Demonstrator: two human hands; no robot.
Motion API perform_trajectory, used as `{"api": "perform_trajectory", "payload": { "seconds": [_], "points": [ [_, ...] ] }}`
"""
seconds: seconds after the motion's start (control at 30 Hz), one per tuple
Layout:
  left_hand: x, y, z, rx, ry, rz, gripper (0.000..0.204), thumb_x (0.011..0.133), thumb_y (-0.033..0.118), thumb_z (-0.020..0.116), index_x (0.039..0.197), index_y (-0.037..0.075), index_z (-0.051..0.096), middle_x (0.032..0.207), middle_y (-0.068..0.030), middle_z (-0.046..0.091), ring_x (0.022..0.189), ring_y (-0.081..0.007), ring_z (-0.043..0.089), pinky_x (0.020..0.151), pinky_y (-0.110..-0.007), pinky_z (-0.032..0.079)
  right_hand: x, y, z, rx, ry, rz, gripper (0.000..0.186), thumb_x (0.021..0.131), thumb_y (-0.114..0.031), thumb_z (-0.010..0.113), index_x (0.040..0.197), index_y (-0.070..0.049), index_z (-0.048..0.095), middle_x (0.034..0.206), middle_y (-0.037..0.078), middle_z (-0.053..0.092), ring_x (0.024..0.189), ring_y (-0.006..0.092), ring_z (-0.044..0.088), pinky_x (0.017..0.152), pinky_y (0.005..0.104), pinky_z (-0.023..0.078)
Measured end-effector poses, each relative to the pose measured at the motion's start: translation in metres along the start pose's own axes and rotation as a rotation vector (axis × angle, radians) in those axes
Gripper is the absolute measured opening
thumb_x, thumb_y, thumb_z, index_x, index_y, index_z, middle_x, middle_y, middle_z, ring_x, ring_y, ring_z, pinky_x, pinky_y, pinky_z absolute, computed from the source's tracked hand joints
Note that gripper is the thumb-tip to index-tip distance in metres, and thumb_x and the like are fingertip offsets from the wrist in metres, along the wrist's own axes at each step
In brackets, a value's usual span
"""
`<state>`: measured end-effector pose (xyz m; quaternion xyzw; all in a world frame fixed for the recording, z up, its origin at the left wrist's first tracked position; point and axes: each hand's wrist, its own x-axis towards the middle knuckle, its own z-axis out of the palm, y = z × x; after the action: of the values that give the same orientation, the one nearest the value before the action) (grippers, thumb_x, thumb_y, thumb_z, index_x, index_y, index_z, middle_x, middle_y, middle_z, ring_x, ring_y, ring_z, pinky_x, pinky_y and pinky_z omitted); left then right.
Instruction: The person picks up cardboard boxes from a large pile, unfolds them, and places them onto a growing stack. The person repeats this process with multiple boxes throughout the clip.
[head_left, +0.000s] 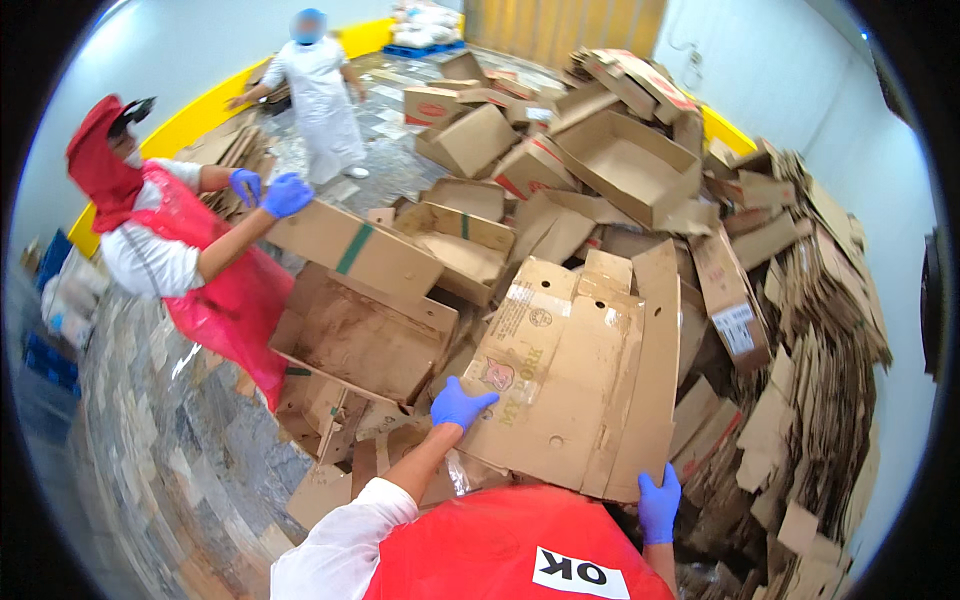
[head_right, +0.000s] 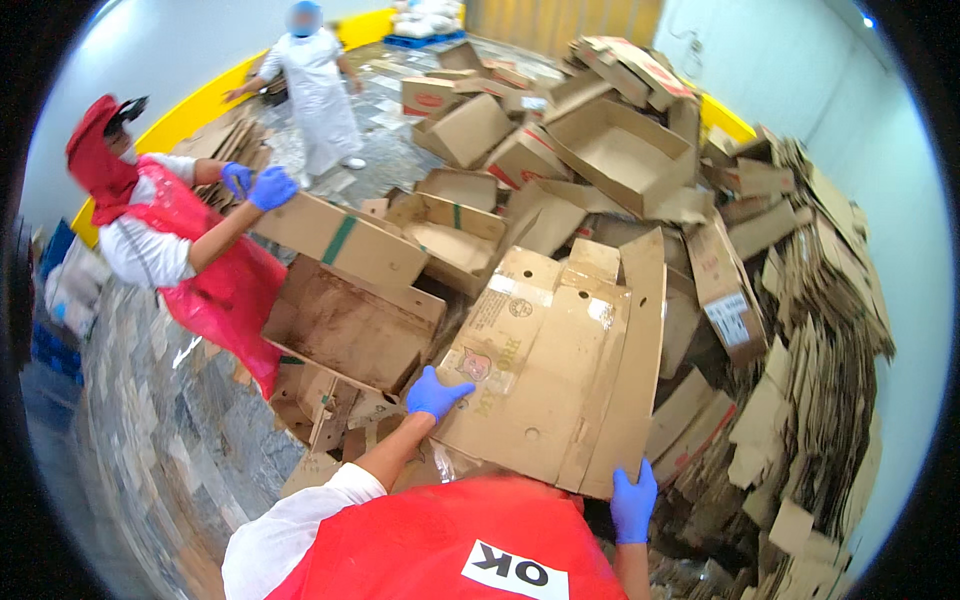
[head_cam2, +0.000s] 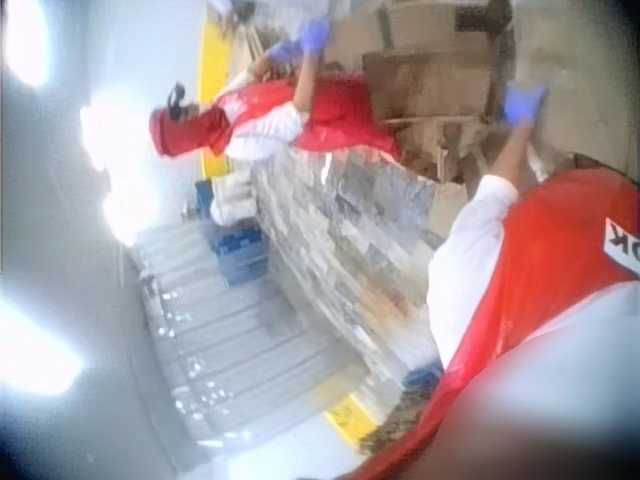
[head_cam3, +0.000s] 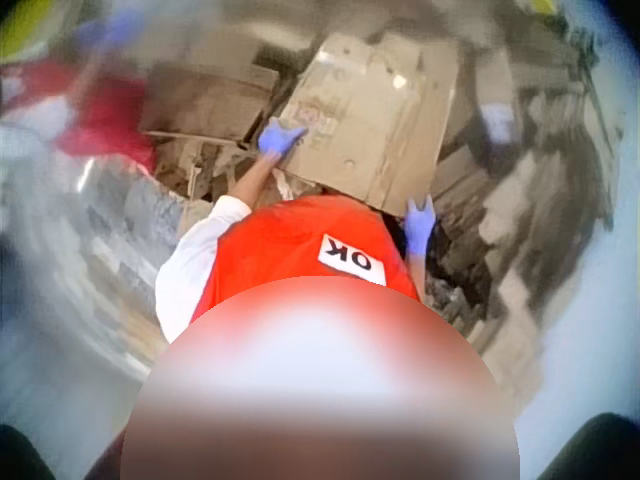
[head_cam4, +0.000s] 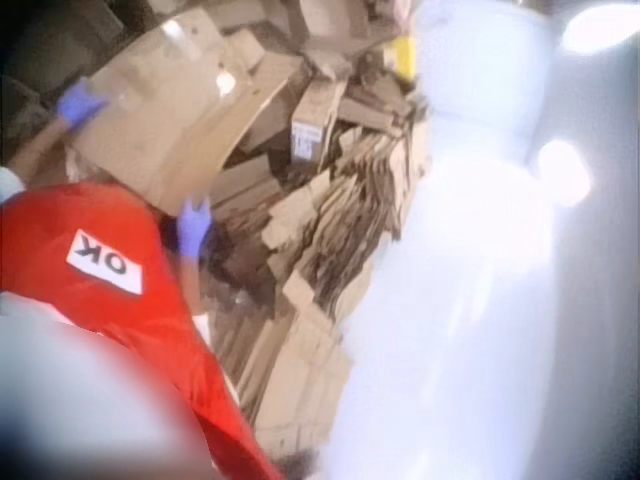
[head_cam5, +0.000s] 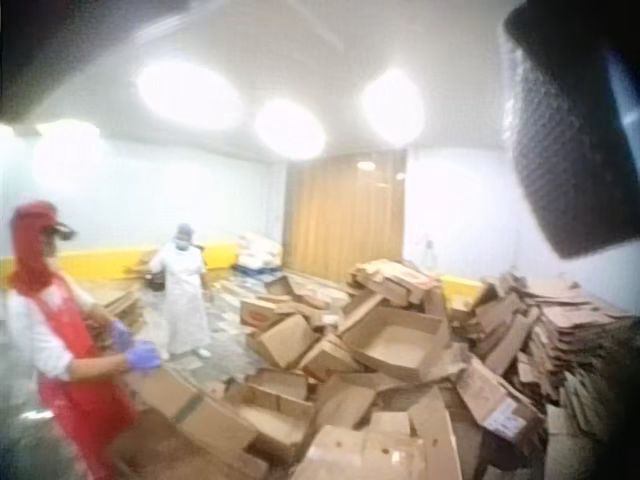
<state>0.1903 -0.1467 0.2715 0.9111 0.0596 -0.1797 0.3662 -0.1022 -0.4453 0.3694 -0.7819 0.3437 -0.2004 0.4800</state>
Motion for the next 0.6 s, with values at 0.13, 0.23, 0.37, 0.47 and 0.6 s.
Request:
{"api": "perform_trajectory", "payload": {
  "seconds": [0.13, 0.23, 0.37, 0.47, 0.6],
  "points": [
    [-0.010, -0.014, -0.028, -0.034, 0.076, -0.043, 0.093, 0.065, 0.065, 0.086, 0.125, -0.001, 0.058, 0.120, -0.0263, 0.070, 0.111, -0.0406, 0.069, 0.095, -0.047, 0.054, 0.014, -0.007, 0.014, 0.025, -0.083, -0.030, 0.038, 0.087, -0.002, 0.063, 0.124, 0.008, 0.063, 0.111, 0.012, 0.072, 0.102, 0.0174, 0.066, 0.091, 0.0333, 0.053],
    [-0.016, -0.027, -0.039, -0.059, 0.146, -0.064, 0.093, 0.065, 0.067, 0.085, 0.125, 0.001, 0.057, 0.116, -0.0257, 0.071, 0.109, -0.0415, 0.069, 0.094, -0.049, 0.054, 0.020, -0.021, 0.024, 0.056, -0.130, -0.065, 0.039, 0.088, -0.002, 0.061, 0.126, 0.007, 0.063, 0.112, 0.013, 0.072, 0.102, 0.0181, 0.066, 0.092, 0.0338, 0.053],
    [-0.009, -0.026, -0.035, -0.130, 0.230, -0.011, 0.087, 0.066, 0.063, 0.087, 0.121, 0.001, 0.060, 0.115, -0.0250, 0.072, 0.107, -0.0417, 0.070, 0.092, -0.049, 0.054, 0.021, -0.037, 0.026, 0.144, -0.086, -0.081, 0.041, 0.089, -0.004, 0.061, 0.129, 0.004, 0.063, 0.112, 0.015, 0.073, 0.103, 0.0195, 0.068, 0.093, 0.0353, 0.053],
    [-0.011, -0.008, -0.043, -0.213, 0.268, 0.093, 0.075, 0.068, 0.053, 0.092, 0.112, 0.000, 0.063, 0.111, -0.0235, 0.073, 0.102, -0.0386, 0.071, 0.090, -0.048, 0.055, 0.009, -0.053, 0.015, -0.009, 0.008, -0.082, 0.044, 0.091, -0.011, 0.064, 0.134, -0.002, 0.062, 0.114, 0.018, 0.075, 0.105, 0.0256, 0.073, 0.093, 0.0383, 0.055],
    [0.003, 0.038, -0.038, -0.296, 0.254, 0.288, 0.063, 0.072, 0.039, 0.094, 0.108, -0.003, 0.063, 0.106, -0.0193, 0.073, 0.095, -0.0274, 0.069, 0.087, -0.043, 0.055, -0.018, -0.101, -0.018, -0.162, 0.169, -0.082, 0.044, 0.094, -0.021, 0.067, 0.136, -0.008, 0.062, 0.113, 0.026, 0.071, 0.108, 0.0394, 0.070, 0.091, 0.0442, 0.056]
  ]
}}
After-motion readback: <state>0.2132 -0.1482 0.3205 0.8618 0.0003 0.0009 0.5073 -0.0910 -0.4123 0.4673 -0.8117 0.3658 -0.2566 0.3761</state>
